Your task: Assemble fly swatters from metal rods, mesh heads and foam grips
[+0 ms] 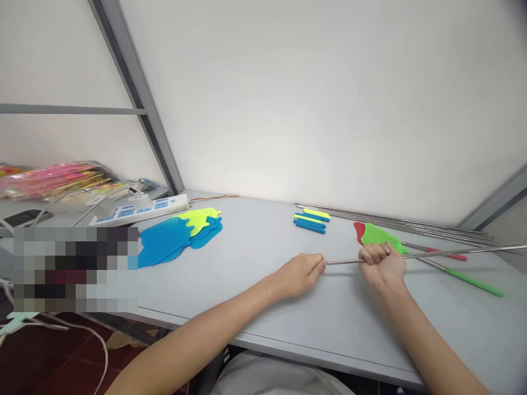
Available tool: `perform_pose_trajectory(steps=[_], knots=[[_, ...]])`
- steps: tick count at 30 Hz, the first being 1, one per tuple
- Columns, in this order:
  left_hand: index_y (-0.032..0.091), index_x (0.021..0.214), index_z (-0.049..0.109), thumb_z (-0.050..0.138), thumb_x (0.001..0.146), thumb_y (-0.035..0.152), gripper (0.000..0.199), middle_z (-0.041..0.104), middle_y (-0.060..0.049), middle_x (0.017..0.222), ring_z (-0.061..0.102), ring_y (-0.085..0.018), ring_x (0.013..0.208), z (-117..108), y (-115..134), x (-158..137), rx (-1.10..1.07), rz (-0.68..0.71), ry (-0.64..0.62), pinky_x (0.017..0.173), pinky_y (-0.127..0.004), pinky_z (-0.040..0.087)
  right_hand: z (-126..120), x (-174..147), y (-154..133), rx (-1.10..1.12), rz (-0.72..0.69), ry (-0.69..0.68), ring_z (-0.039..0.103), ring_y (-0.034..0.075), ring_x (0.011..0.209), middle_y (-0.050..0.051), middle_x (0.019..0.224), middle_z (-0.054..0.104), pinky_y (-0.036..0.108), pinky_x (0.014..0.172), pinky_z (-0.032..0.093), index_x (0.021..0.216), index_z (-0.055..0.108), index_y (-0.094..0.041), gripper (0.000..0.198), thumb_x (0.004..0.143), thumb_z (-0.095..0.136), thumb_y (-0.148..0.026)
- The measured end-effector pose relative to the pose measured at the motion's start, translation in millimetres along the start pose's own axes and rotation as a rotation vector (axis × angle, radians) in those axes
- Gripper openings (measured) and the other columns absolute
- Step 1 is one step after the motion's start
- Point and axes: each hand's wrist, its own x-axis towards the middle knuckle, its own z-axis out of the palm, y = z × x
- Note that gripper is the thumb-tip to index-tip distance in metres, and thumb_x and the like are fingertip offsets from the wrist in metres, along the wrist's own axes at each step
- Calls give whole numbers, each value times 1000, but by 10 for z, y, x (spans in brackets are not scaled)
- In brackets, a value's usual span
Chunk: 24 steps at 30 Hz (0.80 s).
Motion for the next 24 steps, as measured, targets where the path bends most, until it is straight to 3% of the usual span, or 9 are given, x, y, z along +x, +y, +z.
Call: perform_pose_trajectory(steps=[8,16,21,24], knots=[[19,84,41,21,84,34,25,50,0,72,46,-11,66,15,-7,-2,27,-23,0,60,-22,33,12,-11,19,-26,-72,-41,12,6,33,-7,43,10,19,29,13,53,24,-17,23,75,29,-16],[19,78,43,19,84,30,27,48,2,67,43,-10,62,-100,-4,10,42,-69,69,59,-20,32,17,-5,7,45,-59,-113,21,6,34,-7,44,16,18,31,21,54,27,-17,26,79,25,-25],[18,67,42,19,84,28,31,42,2,57,38,-9,55,-106,-2,5,79,-98,34,54,-20,30,15,-17,50,-9,147,-214,24,5,35,-6,45,19,19,34,25,54,26,-17,26,78,29,-25],[18,65,41,19,84,30,32,39,2,55,35,-10,51,-45,-7,-3,112,-105,12,52,-20,29,24,-53,61,-20,145,-216,18,6,34,-7,42,16,20,32,19,52,23,-17,26,76,32,-20]])
